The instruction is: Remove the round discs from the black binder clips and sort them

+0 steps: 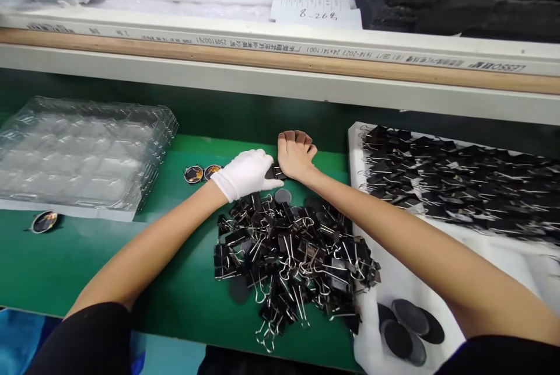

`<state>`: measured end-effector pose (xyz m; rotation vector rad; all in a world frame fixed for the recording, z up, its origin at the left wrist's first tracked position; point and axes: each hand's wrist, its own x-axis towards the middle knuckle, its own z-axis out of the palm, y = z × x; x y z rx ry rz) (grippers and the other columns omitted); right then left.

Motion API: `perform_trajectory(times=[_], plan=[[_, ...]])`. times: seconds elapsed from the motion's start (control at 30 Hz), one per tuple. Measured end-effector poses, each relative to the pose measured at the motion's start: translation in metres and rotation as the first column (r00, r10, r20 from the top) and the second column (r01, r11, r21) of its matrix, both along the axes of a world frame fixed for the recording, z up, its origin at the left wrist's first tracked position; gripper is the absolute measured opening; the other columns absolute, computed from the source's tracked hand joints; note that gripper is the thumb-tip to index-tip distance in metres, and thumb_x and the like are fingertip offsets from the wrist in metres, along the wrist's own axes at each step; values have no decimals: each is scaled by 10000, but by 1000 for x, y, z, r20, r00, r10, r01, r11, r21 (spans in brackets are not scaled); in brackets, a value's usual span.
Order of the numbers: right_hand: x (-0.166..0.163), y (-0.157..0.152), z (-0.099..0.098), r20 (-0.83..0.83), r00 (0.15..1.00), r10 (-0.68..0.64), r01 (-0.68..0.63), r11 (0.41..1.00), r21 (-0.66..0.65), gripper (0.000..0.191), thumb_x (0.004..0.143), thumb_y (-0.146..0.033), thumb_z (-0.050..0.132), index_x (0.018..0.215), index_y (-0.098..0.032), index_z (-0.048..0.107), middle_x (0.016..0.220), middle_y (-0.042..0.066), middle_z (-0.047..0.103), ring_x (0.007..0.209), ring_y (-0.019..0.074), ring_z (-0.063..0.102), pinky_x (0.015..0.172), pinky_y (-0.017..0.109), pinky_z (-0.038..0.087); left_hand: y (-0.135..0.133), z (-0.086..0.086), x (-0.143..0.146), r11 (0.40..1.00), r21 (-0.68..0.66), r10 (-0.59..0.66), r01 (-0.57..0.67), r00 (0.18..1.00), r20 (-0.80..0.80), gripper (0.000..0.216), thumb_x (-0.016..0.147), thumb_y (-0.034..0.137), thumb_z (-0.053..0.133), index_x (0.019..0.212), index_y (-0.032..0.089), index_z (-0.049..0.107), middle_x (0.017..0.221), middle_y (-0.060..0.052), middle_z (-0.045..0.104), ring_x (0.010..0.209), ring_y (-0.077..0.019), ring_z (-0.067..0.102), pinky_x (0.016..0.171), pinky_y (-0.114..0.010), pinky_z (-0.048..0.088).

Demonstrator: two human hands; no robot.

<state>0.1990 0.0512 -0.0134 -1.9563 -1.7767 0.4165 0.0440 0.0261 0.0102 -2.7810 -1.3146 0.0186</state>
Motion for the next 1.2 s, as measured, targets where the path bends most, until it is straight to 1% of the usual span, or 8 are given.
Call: perform_trajectory(times=[0.33, 0.43, 0.5, 0.6, 0.77, 0.97, 1.1, 1.2], plan=[[-1, -5, 21, 14, 1000, -7, 7, 999, 45, 480, 1053, -525, 248, 1274, -226, 552, 1468, 158, 432, 1426, 368, 315, 1143, 614, 256, -9, -1, -1, 996, 60, 64, -67, 997, 36, 557, 903, 658, 558, 1007, 130, 701, 975, -155, 683, 887, -304, 672, 757, -381, 465], [6, -21, 59, 67, 963, 261, -266, 960, 80, 469, 1045, -543, 309, 1120, -219, 638, 1218, 134, 622, 1195, 330, 548, 1028, 513, 396, -13, 10, -8, 981, 94, 167, -168, 986, 16, 650, 897, 725, 484, 967, 124, 721, 898, -162, 691, 857, -338, 686, 725, -408, 460], [6, -40, 82, 92, 871, 482, -478, 876, -58, 425, 1008, -542, 434, 902, -211, 679, 926, 91, 688, 916, 263, 637, 862, 406, 458, -13, 21, -16, 961, 102, 259, -256, 966, -16, 730, 889, 770, 434, 974, 110, 733, 856, -174, 687, 842, -360, 690, 729, -430, 458], [-7, -69, 97, 132, 798, 588, -518, 781, -350, 407, 878, -587, 651, 722, -212, 672, 756, 75, 685, 754, 238, 636, 680, 345, 442, -10, 35, -33, 975, 130, 184, -179, 982, -27, 666, 908, 673, 499, 1289, 153, 666, 1173, -209, 680, 1053, -391, 657, 834, -462, 463], [-29, -80, 87, -13, 829, 560, -514, 751, -415, 168, 815, -334, 709, 692, -225, 673, 817, 27, 717, 744, 185, 630, 600, 286, 415, 2, 37, -52, 979, -85, -193, 187, 978, -75, 508, 936, 422, 557, 1444, 415, 537, 1580, -60, 454, 1279, -330, 546, 938, -425, 459], [3, -46, 93, -224, 894, 388, -442, 846, -297, 184, 802, -291, 627, 671, -211, 728, 614, 8, 589, 569, 140, 471, 520, 292, 319, 4, 38, -50, 998, 17, -58, 63, 980, -190, 514, 901, 465, 643, 1393, 322, 602, 1114, -119, 681, 1017, -323, 621, 840, -417, 422], [29, -29, 80, -156, 952, 263, -299, 906, -298, 171, 811, -259, 633, 679, -186, 713, 735, 41, 669, 661, 158, 548, 572, 283, 378, 4, 37, -45, 989, 139, -34, 58, 985, -167, 431, 849, 569, 699, 1113, 229, 726, 1129, -140, 658, 1059, -342, 590, 847, -425, 393], [37, -25, 64, -138, 955, 264, -297, 881, -369, 178, 844, -319, 641, 768, -183, 728, 890, 79, 722, 805, 207, 629, 670, 294, 454, 5, 29, -42, 995, 91, -33, 43, 994, -109, 565, 831, 605, 706, 1227, 203, 669, 1141, -133, 676, 1015, -324, 621, 821, -404, 412]])
